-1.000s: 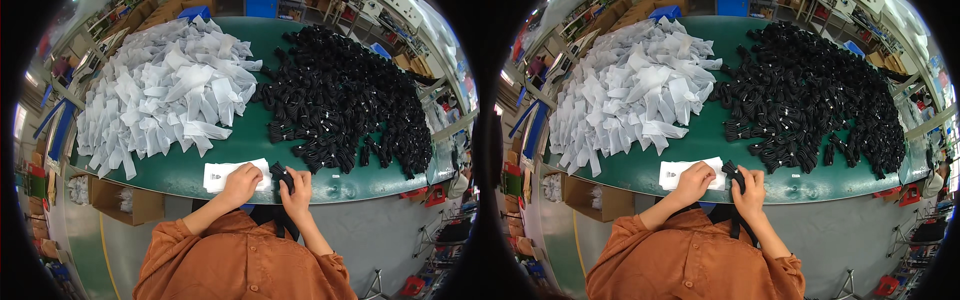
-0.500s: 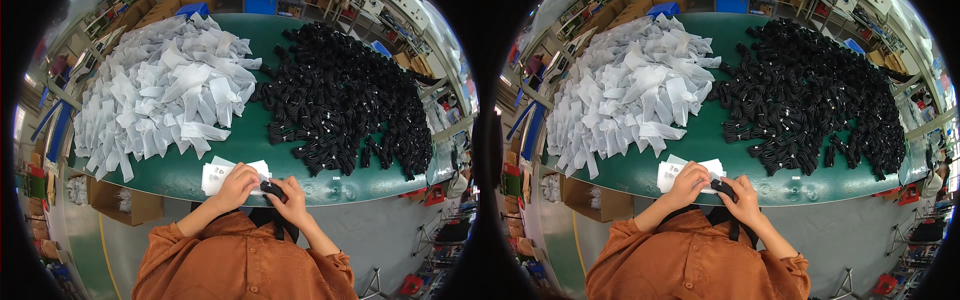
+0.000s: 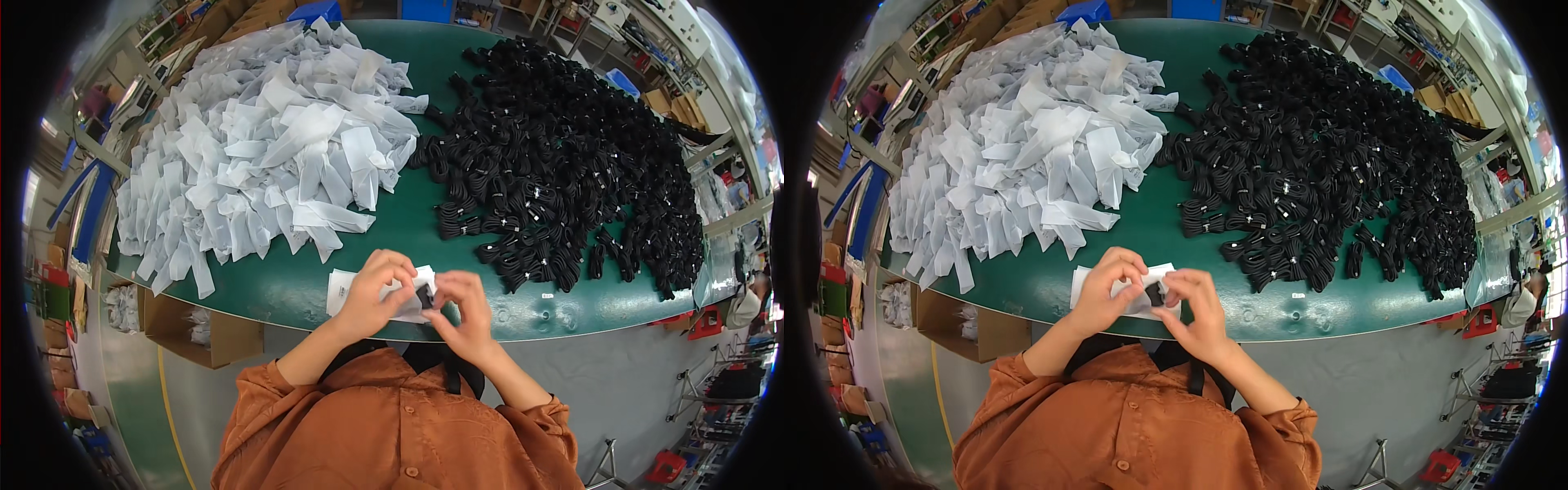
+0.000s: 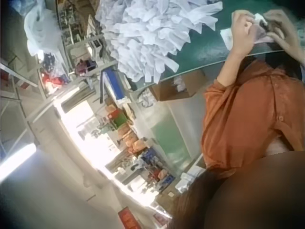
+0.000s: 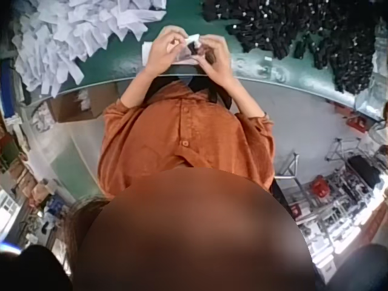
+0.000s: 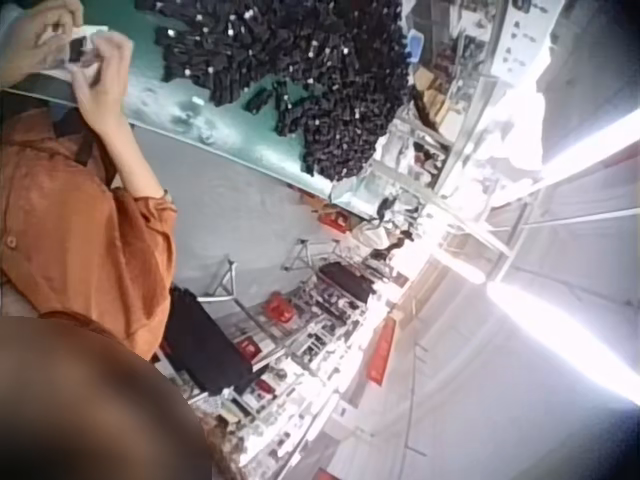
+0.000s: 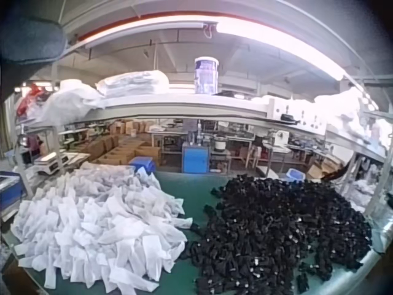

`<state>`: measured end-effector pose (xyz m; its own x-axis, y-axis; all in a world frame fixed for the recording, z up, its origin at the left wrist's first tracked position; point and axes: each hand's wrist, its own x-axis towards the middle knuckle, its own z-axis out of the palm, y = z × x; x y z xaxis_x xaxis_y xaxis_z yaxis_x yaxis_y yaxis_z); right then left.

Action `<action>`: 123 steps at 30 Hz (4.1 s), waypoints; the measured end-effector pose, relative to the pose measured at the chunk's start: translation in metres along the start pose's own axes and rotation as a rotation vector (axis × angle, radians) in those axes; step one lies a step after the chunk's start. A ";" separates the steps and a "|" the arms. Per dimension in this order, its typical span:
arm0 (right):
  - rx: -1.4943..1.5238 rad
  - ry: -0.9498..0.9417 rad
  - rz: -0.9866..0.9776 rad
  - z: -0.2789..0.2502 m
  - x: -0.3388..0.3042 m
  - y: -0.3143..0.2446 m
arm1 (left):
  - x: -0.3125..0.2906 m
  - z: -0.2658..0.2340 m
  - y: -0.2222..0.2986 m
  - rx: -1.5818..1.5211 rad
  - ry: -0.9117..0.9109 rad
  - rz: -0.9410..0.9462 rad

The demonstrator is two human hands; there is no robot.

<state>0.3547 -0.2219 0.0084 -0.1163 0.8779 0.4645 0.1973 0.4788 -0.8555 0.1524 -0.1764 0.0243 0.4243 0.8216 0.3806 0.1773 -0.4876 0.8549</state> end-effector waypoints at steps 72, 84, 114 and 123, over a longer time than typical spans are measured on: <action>-1.166 0.140 0.178 -0.042 0.027 0.032 | 0.067 -0.125 -0.019 0.121 0.723 -0.073; -0.728 0.129 0.062 -0.035 0.008 0.031 | -0.023 0.032 -0.021 0.440 -0.115 0.107; 0.252 -0.039 0.841 -0.026 -0.040 0.011 | -0.015 0.027 -0.007 0.148 -0.122 0.087; -0.198 -0.014 -0.110 -0.010 -0.020 0.005 | 0.005 0.017 0.006 0.101 -0.057 -0.004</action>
<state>0.3677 -0.2370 -0.0025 -0.1613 0.8208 0.5479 0.3695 0.5650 -0.7377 0.1703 -0.1801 0.0258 0.4728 0.8070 0.3538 0.2666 -0.5137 0.8155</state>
